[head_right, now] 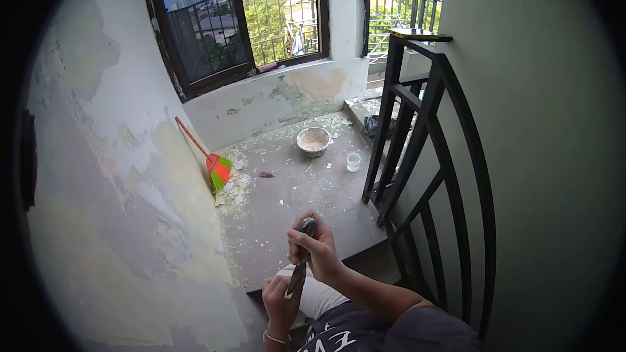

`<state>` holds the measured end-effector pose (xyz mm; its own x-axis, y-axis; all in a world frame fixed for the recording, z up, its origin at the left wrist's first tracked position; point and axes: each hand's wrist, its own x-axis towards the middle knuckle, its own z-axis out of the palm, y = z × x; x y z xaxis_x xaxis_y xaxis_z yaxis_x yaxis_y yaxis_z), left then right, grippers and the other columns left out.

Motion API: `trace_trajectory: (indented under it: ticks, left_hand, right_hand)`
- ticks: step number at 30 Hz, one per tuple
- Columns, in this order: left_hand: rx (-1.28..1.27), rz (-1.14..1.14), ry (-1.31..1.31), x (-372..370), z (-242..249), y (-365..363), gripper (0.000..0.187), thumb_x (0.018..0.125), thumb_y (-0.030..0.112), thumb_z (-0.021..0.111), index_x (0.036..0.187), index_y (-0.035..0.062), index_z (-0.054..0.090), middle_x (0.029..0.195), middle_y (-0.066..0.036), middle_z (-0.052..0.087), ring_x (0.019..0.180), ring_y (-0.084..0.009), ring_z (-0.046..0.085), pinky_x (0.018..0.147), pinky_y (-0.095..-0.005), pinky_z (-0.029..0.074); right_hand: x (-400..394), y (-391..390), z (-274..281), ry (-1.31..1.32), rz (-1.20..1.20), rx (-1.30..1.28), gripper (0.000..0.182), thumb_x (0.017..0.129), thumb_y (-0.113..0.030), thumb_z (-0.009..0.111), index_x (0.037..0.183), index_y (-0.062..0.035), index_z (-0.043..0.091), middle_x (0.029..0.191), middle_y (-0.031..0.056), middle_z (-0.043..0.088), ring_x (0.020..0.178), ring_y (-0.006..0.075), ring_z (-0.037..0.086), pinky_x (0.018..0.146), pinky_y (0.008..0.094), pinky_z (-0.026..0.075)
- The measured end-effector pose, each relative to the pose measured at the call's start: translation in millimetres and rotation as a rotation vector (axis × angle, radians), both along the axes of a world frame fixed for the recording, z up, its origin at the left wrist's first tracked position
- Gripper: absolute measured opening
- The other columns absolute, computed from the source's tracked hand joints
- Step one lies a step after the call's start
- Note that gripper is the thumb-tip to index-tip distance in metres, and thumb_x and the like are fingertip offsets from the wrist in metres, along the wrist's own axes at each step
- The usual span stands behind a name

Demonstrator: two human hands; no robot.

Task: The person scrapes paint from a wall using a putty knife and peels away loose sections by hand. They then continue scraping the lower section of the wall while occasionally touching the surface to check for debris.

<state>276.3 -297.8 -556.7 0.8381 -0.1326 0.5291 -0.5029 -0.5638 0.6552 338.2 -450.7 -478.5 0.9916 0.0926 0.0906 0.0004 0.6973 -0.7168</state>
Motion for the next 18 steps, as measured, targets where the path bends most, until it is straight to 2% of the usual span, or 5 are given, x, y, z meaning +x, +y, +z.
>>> trace_trajectory:
  ticks: [2,5,9,13,18]
  left_hand:
    - [0.016,-0.061,0.032,-2.3,-3.6,-8.9,0.012,0.081,0.011,0.079,0.084,0.009,0.067,0.074,-0.002,0.066,0.069,-0.0232,0.063,0.073,-0.0373,0.041]
    - [0.021,-0.074,0.042,-4.9,-8.7,-7.0,0.014,0.081,0.012,0.079,0.083,0.0078,0.066,0.075,-0.003,0.066,0.068,-0.0241,0.062,0.072,-0.038,0.041]
    - [0.083,-0.003,0.047,-17.0,-16.3,20.3,0.015,0.081,0.014,0.079,0.082,0.0081,0.065,0.075,-0.003,0.065,0.068,-0.0247,0.061,0.073,-0.0382,0.041]
    - [0.059,0.166,0.062,-42.2,-21.0,52.4,0.018,0.082,0.019,0.079,0.083,0.0083,0.065,0.076,-0.004,0.065,0.069,-0.0254,0.061,0.074,-0.0384,0.041]
    - [0.086,0.401,0.174,-95.8,-23.7,92.5,0.019,0.087,0.022,0.076,0.097,0.0086,0.068,0.082,-0.003,0.068,0.077,-0.0248,0.065,0.078,-0.0384,0.043]
  right_hand:
    - [-6.5,-8.1,-0.8,0.055,-0.085,0.038,0.016,0.095,-0.006,0.064,0.1,-0.0085,0.048,0.067,0.0053,0.054,0.053,0.0129,0.054,0.048,0.028,0.046]
    - [-6.9,-8.9,-11.9,0.066,-0.095,0.047,0.016,0.094,-0.006,0.065,0.098,-0.008,0.05,0.067,0.0051,0.056,0.053,0.0135,0.056,0.049,0.0283,0.047]
    - [-3.3,16.4,-10.9,0.054,0.079,-0.129,0.017,0.091,-0.005,0.071,0.091,-0.0065,0.054,0.069,0.0044,0.06,0.056,0.0114,0.059,0.052,0.0266,0.05]
    - [-7.2,68.6,-21.1,-0.071,0.372,-0.172,0.019,0.091,-0.002,0.072,0.095,-0.0039,0.053,0.074,0.0047,0.061,0.059,0.0104,0.061,0.051,0.0254,0.049]
    - [-24.0,135.1,-19.4,-0.299,0.501,-0.29,0.018,0.096,-0.002,0.065,0.091,-0.0025,0.049,0.065,0.0069,0.056,0.047,0.0107,0.055,0.042,0.0248,0.042]
